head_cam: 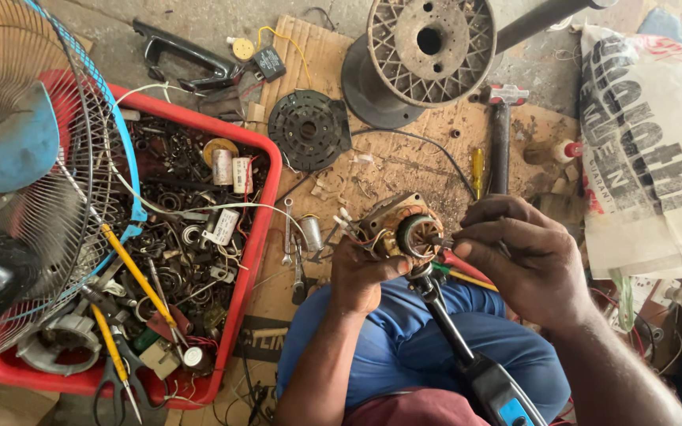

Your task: The person disassembles a small electrical motor by removing the rotor and stator components. They use a hammer to tap the stator housing and a screwdriver to adjust internal parts. The person then reassembles the motor components, aligning the rotor and stator.

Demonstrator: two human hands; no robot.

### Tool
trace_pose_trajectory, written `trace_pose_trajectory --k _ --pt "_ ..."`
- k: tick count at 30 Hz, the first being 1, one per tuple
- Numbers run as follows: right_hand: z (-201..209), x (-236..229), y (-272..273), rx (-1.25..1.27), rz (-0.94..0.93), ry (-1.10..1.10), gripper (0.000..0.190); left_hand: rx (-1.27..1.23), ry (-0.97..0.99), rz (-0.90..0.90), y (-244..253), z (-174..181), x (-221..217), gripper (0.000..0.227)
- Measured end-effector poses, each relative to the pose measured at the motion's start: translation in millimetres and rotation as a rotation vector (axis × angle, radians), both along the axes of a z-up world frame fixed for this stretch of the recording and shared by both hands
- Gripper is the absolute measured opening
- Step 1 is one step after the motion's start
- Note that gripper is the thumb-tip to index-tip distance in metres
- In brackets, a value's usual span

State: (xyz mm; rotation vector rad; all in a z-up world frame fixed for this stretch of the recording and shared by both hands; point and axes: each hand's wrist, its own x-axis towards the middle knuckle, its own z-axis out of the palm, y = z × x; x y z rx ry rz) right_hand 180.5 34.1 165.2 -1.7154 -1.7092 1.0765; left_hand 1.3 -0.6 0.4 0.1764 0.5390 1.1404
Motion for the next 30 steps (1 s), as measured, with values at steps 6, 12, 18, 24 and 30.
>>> trace_pose_trajectory --k 6,12,18,24,30 --pt "-0.6 -11.6 -8.1 0.038 -0.067 -0.067 0.012 -0.005 0.049 0.001 0.5 -1.5 1.0 0.059" --pt "-2.6 -16.5 -11.8 0.089 -0.018 -0.034 0.015 -0.008 -0.014 -0.007 -1.8 -9.1 0.1 0.057" --pt "-1.6 -22.2 -17.8 0.174 0.061 -0.089 0.017 -0.039 -0.053 -0.014 -4.1 -12.4 -2.8 0.060" --pt "2.8 -7.2 -24.5 0.064 0.052 0.382 0.074 0.067 -0.127 -0.055 1.5 9.9 -4.9 0.088" --pt "-25.7 -11.3 -21.7 0.010 0.105 0.103 0.142 0.037 -0.256 -0.165 11.0 31.4 -16.0 0.110"
